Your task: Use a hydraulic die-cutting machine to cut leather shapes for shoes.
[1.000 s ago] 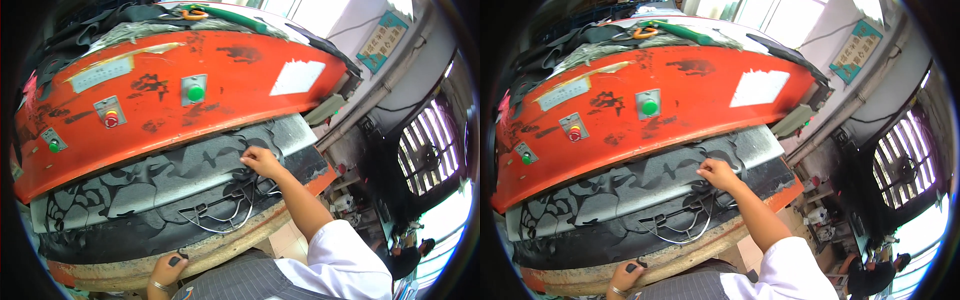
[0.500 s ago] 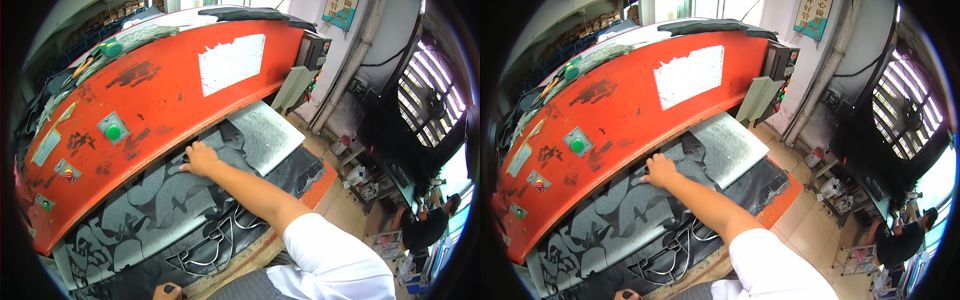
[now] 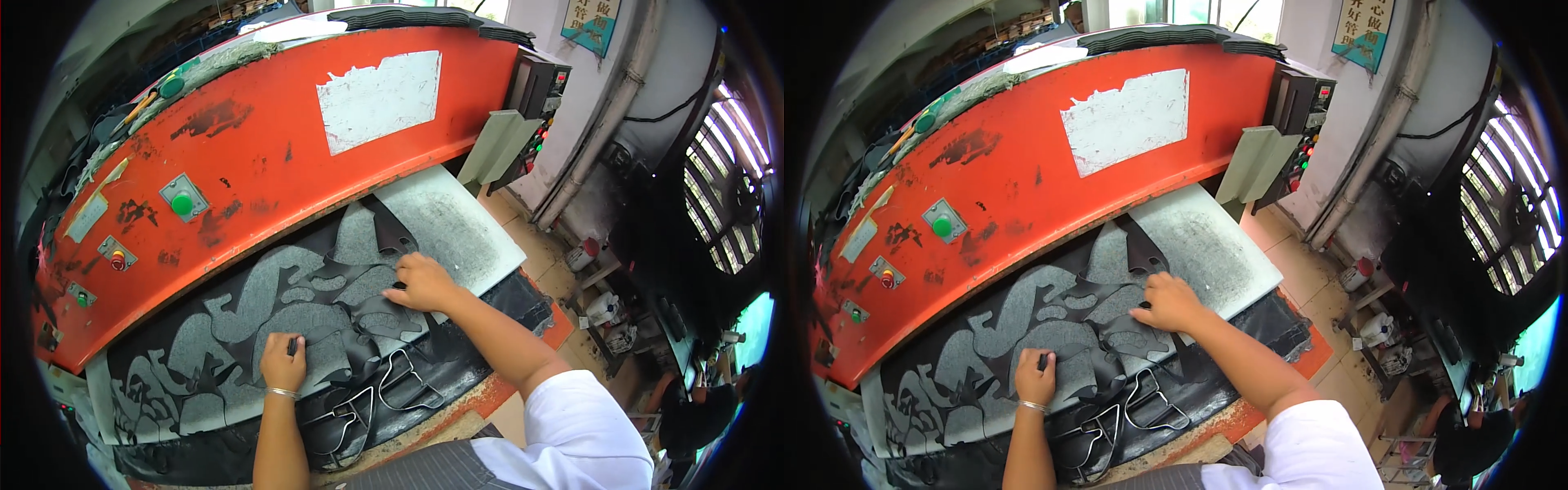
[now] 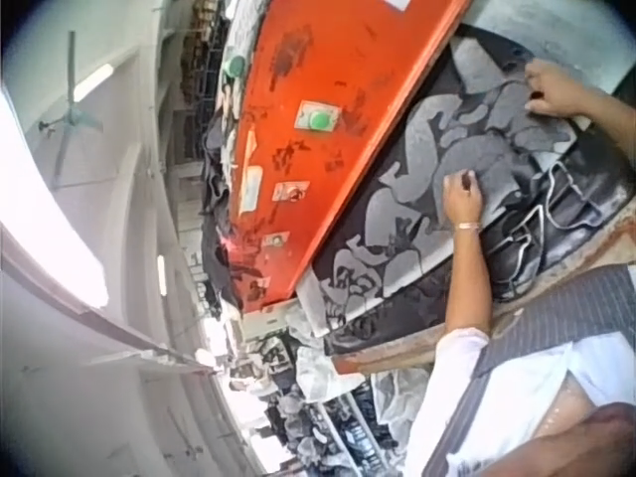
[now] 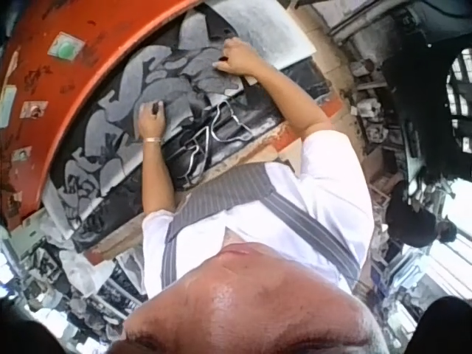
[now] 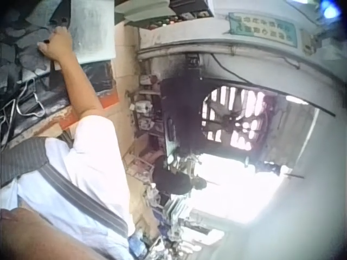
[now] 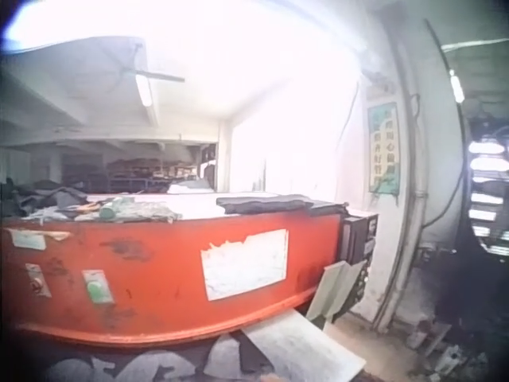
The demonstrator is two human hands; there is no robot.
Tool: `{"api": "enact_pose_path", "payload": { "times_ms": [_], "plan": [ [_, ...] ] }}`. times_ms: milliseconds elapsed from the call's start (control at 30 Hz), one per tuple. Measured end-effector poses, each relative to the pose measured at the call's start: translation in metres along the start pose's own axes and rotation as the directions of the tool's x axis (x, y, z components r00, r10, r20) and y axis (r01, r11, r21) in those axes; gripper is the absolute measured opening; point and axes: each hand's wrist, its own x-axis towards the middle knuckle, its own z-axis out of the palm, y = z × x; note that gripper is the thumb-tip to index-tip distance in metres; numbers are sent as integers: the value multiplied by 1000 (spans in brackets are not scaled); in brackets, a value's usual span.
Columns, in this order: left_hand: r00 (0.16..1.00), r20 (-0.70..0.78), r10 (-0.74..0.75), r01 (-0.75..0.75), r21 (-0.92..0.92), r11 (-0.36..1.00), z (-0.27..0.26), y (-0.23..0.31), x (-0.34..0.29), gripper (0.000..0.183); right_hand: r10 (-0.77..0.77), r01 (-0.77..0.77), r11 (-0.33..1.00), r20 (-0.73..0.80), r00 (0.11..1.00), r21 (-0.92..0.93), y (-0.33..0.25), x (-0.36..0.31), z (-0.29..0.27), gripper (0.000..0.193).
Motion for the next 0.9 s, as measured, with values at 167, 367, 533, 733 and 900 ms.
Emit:
{"api": "enact_pose_path", "payload": {
  "times_ms": [167,367,533,733,900],
  "plan": [
    [998,-53,-40,42,39,998,4,-1,0,16,271,-253,961,185,945,-111,35,-18,-45,53],
    [988,46,-147,152,-142,978,-7,-14,-11,18,136,-175,981,356,925,81,58,-46,-79,54],
    [849,322,-418,527,-555,643,-25,15,-50,18,411,-453,794,191,892,406,30,-90,-76,51],
    [817,413,-401,558,-740,375,-40,107,-103,21,-69,-384,191,403,913,903,-113,-111,-18,53],
    [846,392,-360,443,-894,67,-41,120,-167,34,-54,-240,258,262,964,936,-169,-134,0,22]
  ]
}}
